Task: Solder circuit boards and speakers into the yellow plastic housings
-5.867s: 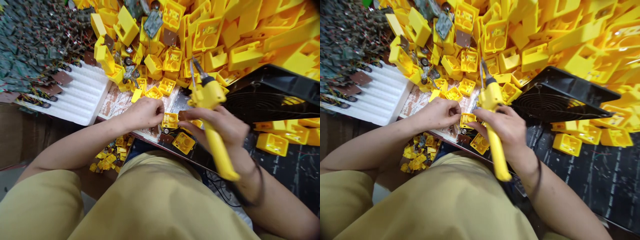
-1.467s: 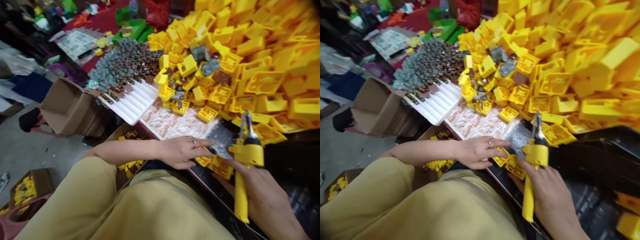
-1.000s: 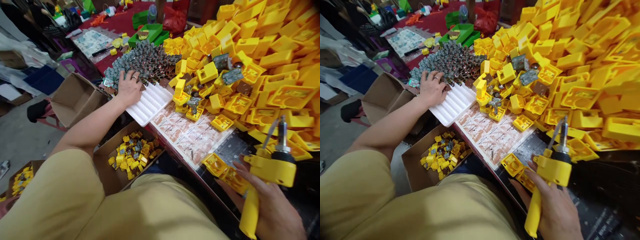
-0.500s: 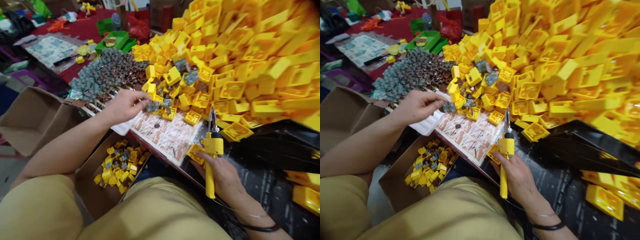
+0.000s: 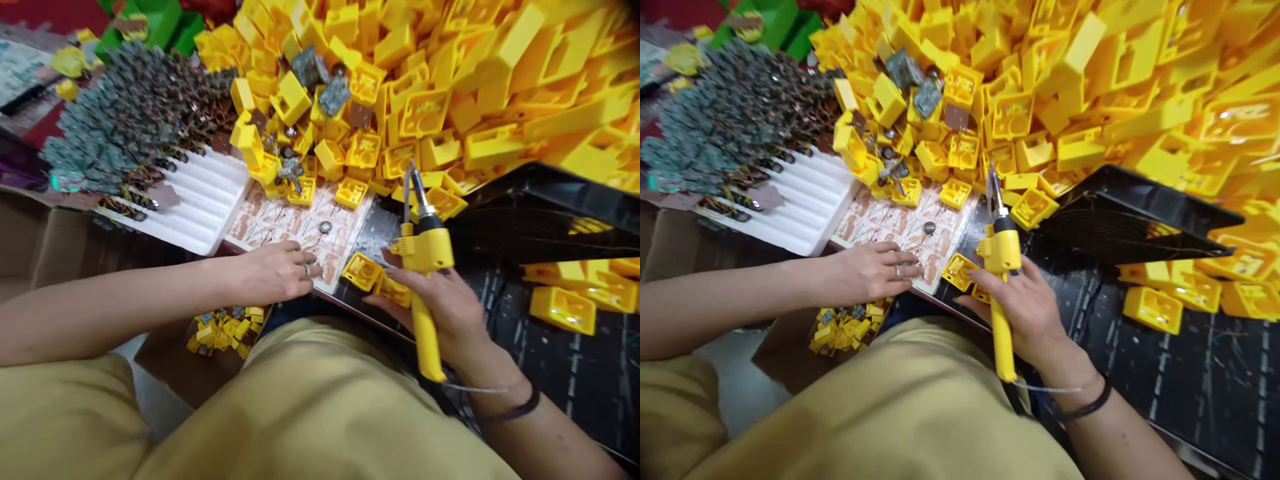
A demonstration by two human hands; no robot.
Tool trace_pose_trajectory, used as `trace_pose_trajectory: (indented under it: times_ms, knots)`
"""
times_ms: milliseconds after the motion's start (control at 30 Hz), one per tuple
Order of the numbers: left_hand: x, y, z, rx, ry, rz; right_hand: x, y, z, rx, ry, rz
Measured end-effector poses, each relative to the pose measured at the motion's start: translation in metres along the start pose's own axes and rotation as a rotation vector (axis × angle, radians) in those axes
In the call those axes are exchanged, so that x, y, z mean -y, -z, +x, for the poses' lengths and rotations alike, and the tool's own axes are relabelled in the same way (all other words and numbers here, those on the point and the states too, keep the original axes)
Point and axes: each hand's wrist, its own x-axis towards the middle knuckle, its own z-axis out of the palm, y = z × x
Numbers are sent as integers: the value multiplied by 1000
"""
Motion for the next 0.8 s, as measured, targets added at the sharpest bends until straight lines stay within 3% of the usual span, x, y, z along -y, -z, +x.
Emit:
trace_pose_trajectory:
  times_ms: [67, 167, 267, 533, 800]
  knots:
    - [5, -7, -6, -113, 62, -116, 0, 11, -5, -64, -42, 9]
    - [13, -9, -7, -287, 451, -229, 0, 19, -9, -59, -95, 55]
    - [13, -9, 6, -263, 602, -210, -2, 16, -12, -7, -100, 71]
    - [7, -20, 39, -97, 603, -14, -7, 7, -21, 78, -65, 21]
    - [5, -27, 36, -279, 520, -478, 0, -10, -4, 95, -48, -4]
